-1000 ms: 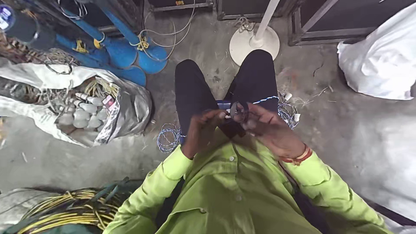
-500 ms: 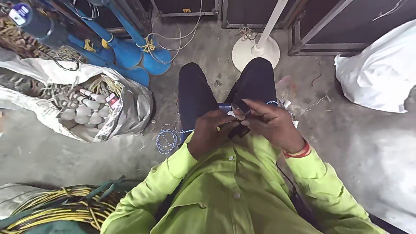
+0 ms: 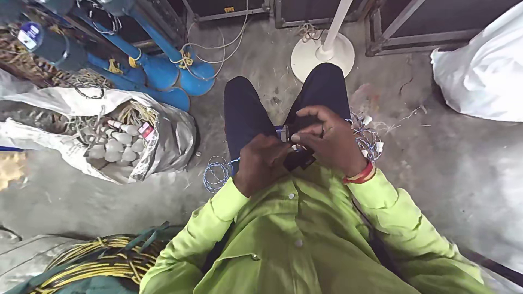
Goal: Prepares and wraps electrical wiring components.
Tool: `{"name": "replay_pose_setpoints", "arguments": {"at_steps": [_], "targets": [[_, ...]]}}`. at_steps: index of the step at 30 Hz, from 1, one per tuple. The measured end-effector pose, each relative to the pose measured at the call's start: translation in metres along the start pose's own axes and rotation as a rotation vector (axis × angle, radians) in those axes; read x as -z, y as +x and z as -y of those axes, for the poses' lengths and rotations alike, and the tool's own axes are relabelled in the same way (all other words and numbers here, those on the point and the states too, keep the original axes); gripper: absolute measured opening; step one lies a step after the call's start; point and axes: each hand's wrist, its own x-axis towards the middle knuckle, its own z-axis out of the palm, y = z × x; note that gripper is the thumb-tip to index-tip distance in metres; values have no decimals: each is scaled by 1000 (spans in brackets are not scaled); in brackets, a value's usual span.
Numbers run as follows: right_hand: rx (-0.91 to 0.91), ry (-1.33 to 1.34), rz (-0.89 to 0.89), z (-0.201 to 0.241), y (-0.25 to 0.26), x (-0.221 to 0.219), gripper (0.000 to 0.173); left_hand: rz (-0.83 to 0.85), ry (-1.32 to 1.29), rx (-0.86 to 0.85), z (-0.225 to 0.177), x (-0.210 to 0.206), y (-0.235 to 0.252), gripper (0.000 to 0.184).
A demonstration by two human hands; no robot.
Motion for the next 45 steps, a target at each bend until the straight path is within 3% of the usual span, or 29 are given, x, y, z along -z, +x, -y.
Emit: {"name": "replay_pose_setpoints", "arguments": {"at_steps": [2, 5, 8, 11, 14, 17, 20, 27, 30, 35, 41, 45], "targets": [[-15, -11, -48, -1, -1, -3, 38, -23, 47, -15, 2, -2, -1, 13], [120, -108, -105, -11, -3, -13, 12, -37, 76, -7, 5, -4, -2, 11], [351, -245, -6, -20, -4, -10, 19, -46, 59, -7, 5, -4, -2, 10], [388, -257, 100, -20, -9, -4, 27, -60, 28, -16, 4, -3, -1, 8], [402, -294, 47, -17, -13, -4, 25, -42, -40, 30, 3, -2, 2, 8], [402, -300, -37, -17, -13, -11, 23, 7, -249, 209, 5, 4, 5, 11], [439, -297, -154, -21, -10, -19, 21, 37, -344, 280, 5, 9, 8, 15], [563, -358, -269, -15, -7, -20, 18, -122, -329, 391, -2, -2, 13, 14], [517, -346, -283, -6, -8, -15, 18, -121, -398, 430, -2, 1, 14, 24], [493, -316, -249, -4, -8, -9, 18, -152, -391, 356, 3, 2, 14, 26], [430, -304, -255, -5, -6, -12, 17, -154, -89, 165, 8, -8, 13, 10], [386, -297, -279, 0, -9, -6, 15, -48, -234, 174, 2, -1, 15, 26]]}}
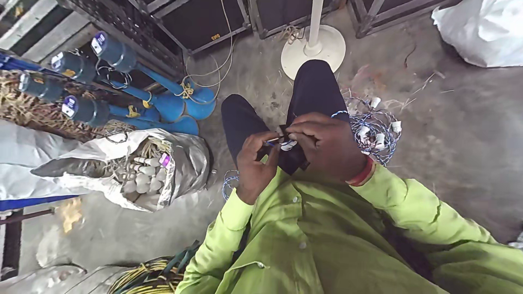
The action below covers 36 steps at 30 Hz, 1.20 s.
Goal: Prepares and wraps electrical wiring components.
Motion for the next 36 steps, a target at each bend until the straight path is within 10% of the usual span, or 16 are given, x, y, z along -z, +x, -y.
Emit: {"name": "replay_pose_setpoints", "arguments": {"at_steps": [36], "targets": [[13, 270, 100, -8, -4, 0, 13, 30, -86, 0, -14, 4, 1, 10]]}}
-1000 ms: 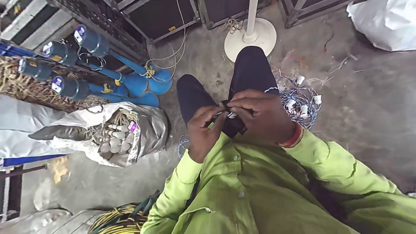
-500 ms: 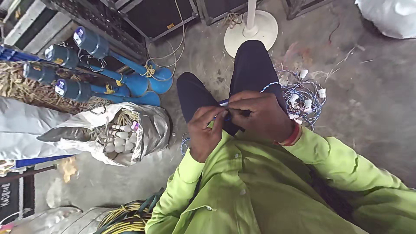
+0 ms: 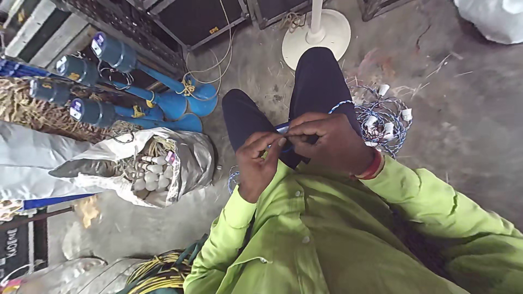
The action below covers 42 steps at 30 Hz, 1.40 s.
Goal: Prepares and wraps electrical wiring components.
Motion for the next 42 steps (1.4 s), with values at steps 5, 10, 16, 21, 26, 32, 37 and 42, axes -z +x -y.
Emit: {"name": "replay_pose_setpoints", "arguments": {"at_steps": [5, 10, 16, 21, 26, 32, 37, 42], "targets": [[8, -43, 25, -3, 0, -3, 15, 17, -30, 51, 3, -1, -2, 10], [-91, -33, 50, -2, 0, 1, 24, 16, -94, 111, 5, 1, -3, 9], [32, -134, -126, 5, -4, 5, 18, -30, -113, 159, 1, 7, -2, 10], [-39, -202, -117, 4, -21, -12, 19, -67, -218, 215, 2, 3, -3, 14], [36, -349, -185, -4, -25, -29, 25, -72, -275, 223, 3, 2, -5, 16], [111, -443, -172, -7, -24, -30, 29, -84, -305, 242, 3, -4, -5, 16], [-98, -160, -207, 2, -23, -30, 21, -93, -436, 337, 2, -3, -4, 14], [-559, 523, -249, 13, -23, -34, 25, -152, -449, 346, -1, -10, -6, 13]]}}
